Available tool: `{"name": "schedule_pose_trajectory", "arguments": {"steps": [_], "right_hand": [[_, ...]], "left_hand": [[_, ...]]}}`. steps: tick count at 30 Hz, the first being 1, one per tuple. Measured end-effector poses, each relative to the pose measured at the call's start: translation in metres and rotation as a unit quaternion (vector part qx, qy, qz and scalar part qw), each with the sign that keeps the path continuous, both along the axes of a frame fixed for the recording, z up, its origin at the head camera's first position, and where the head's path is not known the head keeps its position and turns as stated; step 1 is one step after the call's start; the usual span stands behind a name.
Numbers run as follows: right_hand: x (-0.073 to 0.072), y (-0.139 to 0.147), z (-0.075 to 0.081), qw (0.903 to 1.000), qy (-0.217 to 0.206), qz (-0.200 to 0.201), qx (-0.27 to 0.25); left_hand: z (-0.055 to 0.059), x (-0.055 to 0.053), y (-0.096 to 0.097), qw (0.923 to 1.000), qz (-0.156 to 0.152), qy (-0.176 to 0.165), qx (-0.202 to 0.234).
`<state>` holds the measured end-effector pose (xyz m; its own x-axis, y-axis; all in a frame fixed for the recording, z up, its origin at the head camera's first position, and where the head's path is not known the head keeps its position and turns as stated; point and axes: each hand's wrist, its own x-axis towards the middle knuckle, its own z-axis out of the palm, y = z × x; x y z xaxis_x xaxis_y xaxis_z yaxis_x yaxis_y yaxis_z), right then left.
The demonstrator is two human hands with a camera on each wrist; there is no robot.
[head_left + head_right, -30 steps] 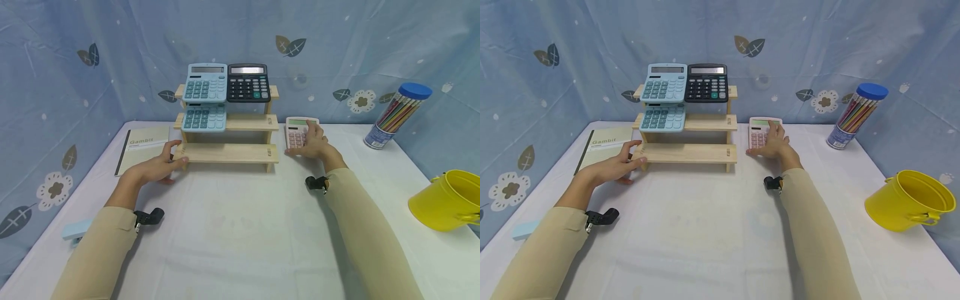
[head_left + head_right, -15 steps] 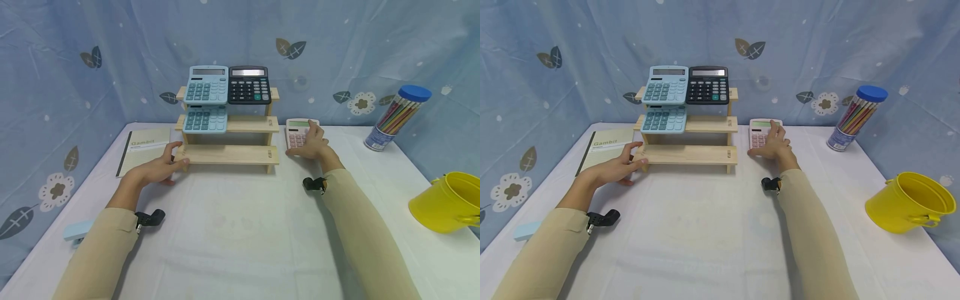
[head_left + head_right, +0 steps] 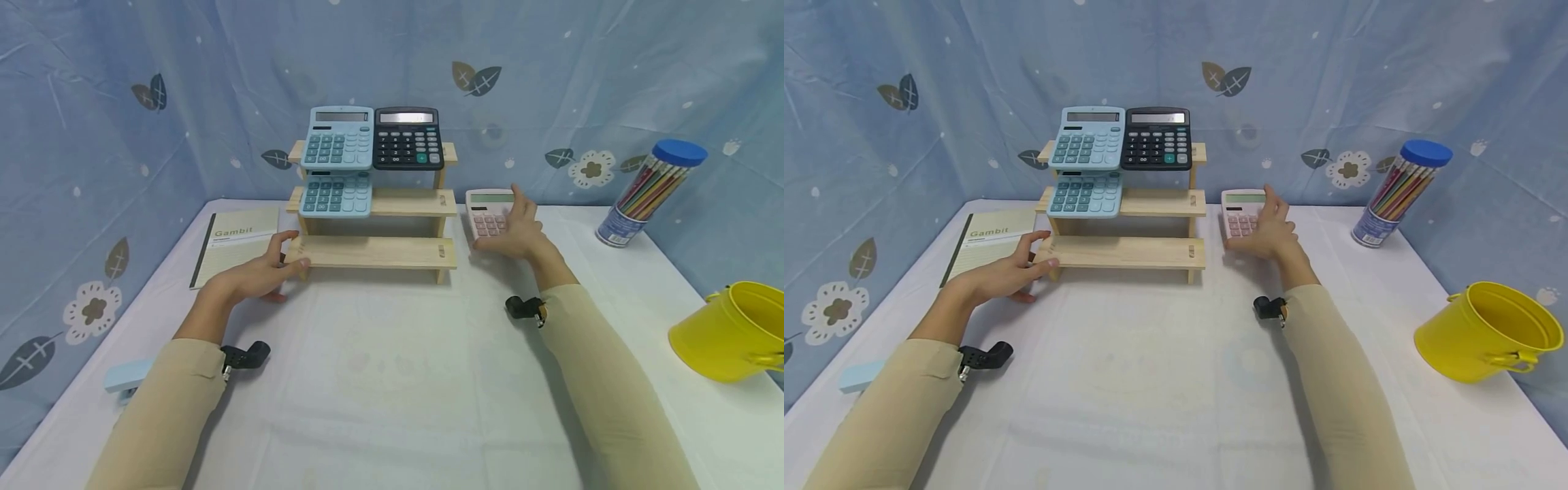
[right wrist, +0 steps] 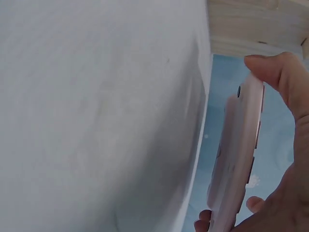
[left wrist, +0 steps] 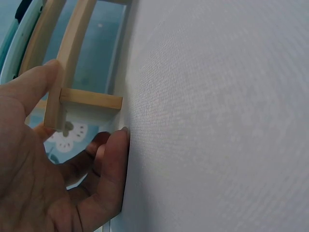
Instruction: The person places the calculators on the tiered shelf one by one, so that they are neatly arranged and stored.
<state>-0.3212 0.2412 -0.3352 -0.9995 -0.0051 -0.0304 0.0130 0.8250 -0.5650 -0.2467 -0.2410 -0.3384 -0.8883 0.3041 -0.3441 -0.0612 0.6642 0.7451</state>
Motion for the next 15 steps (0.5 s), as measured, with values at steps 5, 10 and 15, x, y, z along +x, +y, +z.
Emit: {"name": "schedule_pose_trajectory", "arguments": {"steps": [5,10,15], "right_hand": [[0.007,0.004,0.007,0.999,0.02,0.003,-0.039],[0.016,0.005,0.016,0.9969,0.04,0.011,-0.067],[0.027,0.008,0.024,0.9931,0.055,0.018,-0.101]], "left_hand": [[0.002,0.001,0.001,1.0,-0.001,0.004,-0.005],[0.002,0.001,0.001,1.0,-0.001,0.004,-0.004],[0.0,0.0,0.0,1.0,-0.004,0.003,-0.006]]}}
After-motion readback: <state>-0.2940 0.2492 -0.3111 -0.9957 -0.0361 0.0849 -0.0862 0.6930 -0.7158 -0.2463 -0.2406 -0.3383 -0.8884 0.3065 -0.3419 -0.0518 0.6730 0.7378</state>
